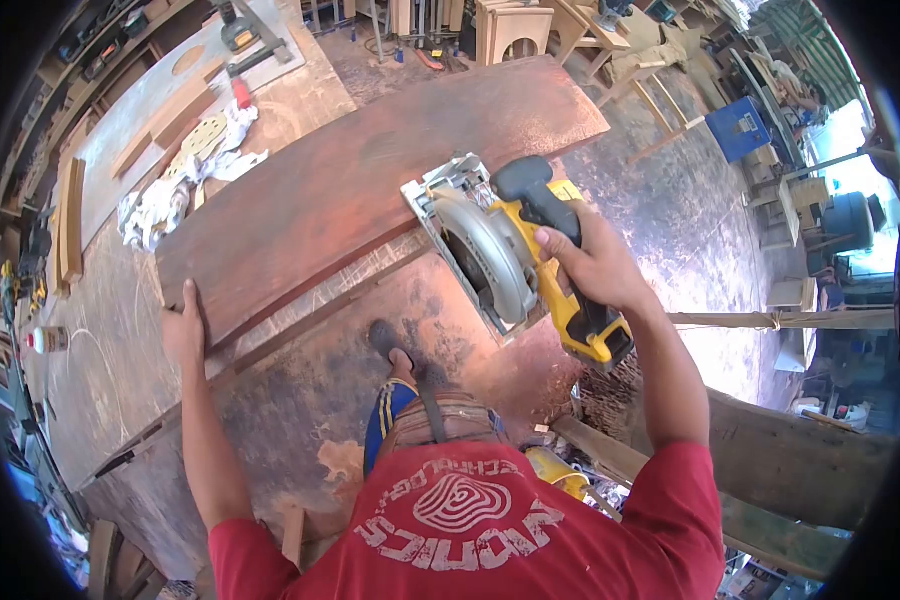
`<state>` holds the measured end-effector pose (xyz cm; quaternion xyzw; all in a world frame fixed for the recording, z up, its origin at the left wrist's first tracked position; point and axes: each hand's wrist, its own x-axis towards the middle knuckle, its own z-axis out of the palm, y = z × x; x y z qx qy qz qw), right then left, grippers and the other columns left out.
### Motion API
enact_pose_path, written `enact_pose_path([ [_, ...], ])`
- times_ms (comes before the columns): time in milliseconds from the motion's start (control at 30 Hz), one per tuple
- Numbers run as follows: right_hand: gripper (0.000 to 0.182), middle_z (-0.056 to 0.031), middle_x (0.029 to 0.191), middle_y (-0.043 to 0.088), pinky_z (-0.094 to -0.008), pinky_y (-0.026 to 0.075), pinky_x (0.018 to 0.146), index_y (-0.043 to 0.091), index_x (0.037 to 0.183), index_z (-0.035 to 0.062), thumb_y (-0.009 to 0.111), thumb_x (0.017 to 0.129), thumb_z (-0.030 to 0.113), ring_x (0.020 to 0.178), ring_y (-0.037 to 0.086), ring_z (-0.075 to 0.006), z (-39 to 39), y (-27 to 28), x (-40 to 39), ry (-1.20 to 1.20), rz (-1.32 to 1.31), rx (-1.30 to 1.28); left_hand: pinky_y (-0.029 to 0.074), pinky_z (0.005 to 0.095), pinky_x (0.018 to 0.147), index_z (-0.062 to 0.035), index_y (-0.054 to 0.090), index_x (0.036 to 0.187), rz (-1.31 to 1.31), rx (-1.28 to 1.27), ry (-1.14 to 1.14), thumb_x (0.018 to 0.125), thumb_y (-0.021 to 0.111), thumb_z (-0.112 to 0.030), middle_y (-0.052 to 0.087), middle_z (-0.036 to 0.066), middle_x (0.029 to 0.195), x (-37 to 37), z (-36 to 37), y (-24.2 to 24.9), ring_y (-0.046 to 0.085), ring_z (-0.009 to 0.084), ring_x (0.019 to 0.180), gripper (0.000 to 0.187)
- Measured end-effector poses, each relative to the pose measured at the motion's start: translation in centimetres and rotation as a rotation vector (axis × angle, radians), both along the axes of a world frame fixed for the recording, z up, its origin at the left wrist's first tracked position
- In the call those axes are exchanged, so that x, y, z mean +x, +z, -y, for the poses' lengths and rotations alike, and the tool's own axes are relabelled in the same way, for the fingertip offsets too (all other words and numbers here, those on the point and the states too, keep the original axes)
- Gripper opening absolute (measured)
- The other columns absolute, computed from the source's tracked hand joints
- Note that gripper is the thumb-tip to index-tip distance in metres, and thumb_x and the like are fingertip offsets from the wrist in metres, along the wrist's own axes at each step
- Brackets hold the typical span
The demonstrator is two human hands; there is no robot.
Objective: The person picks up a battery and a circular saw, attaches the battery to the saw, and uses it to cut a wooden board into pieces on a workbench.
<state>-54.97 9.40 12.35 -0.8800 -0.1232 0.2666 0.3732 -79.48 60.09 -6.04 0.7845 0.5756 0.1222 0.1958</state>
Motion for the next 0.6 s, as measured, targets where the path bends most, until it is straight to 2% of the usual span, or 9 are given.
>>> enact_pose_path([
  [67,0.054,-0.0180,0.090,0.067,-0.0390,0.054,0.072,0.054,0.124,-0.0055,0.067,0.098,0.040,0.079,0.068,-0.0251,0.5,-1.2,0.2,0.009,0.065,0.003,0.041,0.0466,0.109,0.0083,0.051,0.139,-0.022,-0.040,0.015,0.088,0.059,-0.070,0.059,0.027,0.138,0.1,0.2,0.4,0.054,0.0421,0.131,0.094],
  [167,0.058,-0.0271,0.100,0.068,-0.0438,0.052,0.084,0.052,0.129,-0.0052,0.068,0.096,0.040,0.097,0.069,-0.0378,0.8,-1.8,0.2,0.000,0.101,-0.037,0.045,0.0456,0.104,0.0077,0.055,0.135,0.043,0.060,-0.023,0.088,0.060,-0.071,0.064,0.027,0.129,-0.4,-0.3,-0.8,0.061,0.0416,0.122,0.092],
  [267,0.057,-0.0282,0.099,0.068,-0.0447,0.053,0.082,0.049,0.132,-0.0036,0.068,0.095,0.035,0.095,0.070,-0.0423,0.6,-1.6,0.1,-0.006,0.081,-0.053,0.044,0.0446,0.105,0.0093,0.054,0.134,0.123,-0.002,-0.047,0.089,0.061,-0.069,0.064,0.026,0.130,-0.6,-0.6,-1.1,0.060,0.0399,0.122,0.091],
  [367,0.056,-0.0274,0.097,0.069,-0.0454,0.053,0.082,0.049,0.133,-0.0034,0.069,0.095,0.032,0.093,0.070,-0.0418,-0.2,-0.7,0.3,-0.032,0.043,-0.049,0.043,0.0443,0.105,0.0085,0.054,0.135,0.031,0.012,0.017,0.089,0.062,-0.068,0.063,0.025,0.130,-1.2,-1.7,-2.5,0.060,0.0388,0.122,0.090],
  [433,0.058,-0.0283,0.102,0.069,-0.0451,0.053,0.084,0.048,0.133,-0.0046,0.070,0.094,0.033,0.097,0.070,-0.0411,-0.3,-0.9,0.4,-0.046,0.038,-0.018,0.043,0.0449,0.105,0.0081,0.054,0.135,0.034,0.008,0.006,0.089,0.060,-0.070,0.063,0.026,0.131,-1.4,-2.0,-2.9,0.059,0.0395,0.124,0.091],
  [600,0.060,-0.0295,0.106,0.068,-0.0451,0.053,0.086,0.049,0.132,-0.0064,0.071,0.094,0.035,0.100,0.069,-0.0417,-0.7,-0.7,0.4,-0.049,0.069,-0.046,0.043,0.0462,0.105,0.0078,0.055,0.135,-0.125,-0.008,0.046,0.089,0.054,-0.075,0.062,0.027,0.133,-0.4,-0.6,-0.7,0.058,0.0416,0.125,0.095],
])
